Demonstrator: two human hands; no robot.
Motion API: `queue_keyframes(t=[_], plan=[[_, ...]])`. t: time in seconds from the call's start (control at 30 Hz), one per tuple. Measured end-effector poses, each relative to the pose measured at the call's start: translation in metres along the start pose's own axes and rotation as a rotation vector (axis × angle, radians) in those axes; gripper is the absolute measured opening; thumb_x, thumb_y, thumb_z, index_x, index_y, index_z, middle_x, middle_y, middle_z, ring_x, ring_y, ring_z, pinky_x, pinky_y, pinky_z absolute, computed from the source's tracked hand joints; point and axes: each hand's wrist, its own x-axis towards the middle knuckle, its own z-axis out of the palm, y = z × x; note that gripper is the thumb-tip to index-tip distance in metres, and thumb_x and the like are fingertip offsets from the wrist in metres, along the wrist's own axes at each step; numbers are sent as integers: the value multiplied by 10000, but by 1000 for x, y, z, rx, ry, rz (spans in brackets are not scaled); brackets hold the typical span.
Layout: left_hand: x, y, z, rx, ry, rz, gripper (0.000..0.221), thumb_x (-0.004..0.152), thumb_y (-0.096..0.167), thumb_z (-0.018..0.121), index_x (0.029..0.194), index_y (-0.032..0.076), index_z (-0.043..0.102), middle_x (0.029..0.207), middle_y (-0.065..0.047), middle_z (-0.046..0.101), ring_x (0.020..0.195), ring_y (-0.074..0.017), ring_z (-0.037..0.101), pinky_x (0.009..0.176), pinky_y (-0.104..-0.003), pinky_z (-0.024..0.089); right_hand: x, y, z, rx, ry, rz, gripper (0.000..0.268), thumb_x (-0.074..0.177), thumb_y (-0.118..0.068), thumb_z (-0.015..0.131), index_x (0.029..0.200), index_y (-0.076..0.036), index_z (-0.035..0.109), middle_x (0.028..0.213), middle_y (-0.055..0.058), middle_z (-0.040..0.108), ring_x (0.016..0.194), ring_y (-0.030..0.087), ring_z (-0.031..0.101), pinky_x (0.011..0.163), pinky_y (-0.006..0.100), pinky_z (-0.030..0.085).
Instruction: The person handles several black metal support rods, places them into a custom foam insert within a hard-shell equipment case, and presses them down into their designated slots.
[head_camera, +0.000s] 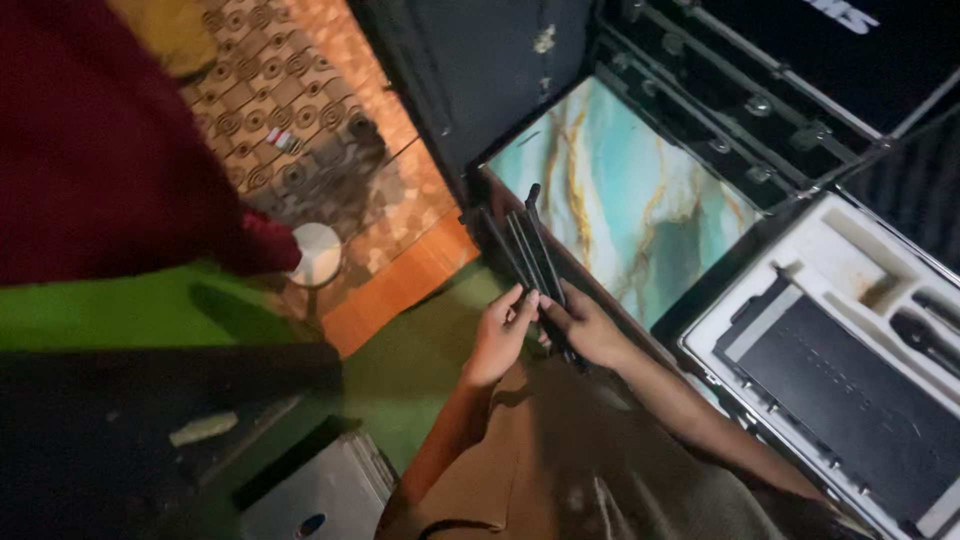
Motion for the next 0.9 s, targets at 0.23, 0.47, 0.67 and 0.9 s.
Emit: queue_keyframes(t=[0.23,0.47,0.67,0.9], plan=[[65,4,30,237,-87,23,344,1036,345,626,1045,12,711,722,59,575,632,-40,462,551,-252,374,18,11,-48,-143,222,-191,336,1068,-235,528,1333,-28,545,1034,46,648,935,120,603,827,300,518],[152,-5,56,241,-345,-251,286,985,312,636,1065,50,720,633,27,466,520,-64,400,430,-278,323,49,18,-88,-184,531,-218,290,1091,-250,537,1238,-8,604,997,47,674,913,134,597,814,309,506],[231,-10,69,186,-701,3,256,1041,264,632,1066,25,720,791,55,639,697,-11,529,605,-207,442,76,13,-99,144,755,-93,291,1066,-275,544,1235,-42,585,926,36,645,797,110,569,698,287,500],[287,-43,95,207,-900,-36,297,1028,263,645,1154,0,699,921,-1,717,805,-65,623,705,-249,541,108,25,-113,398,955,-69,310,1060,-295,551,1265,-65,581,948,40,676,825,125,659,701,293,546]])
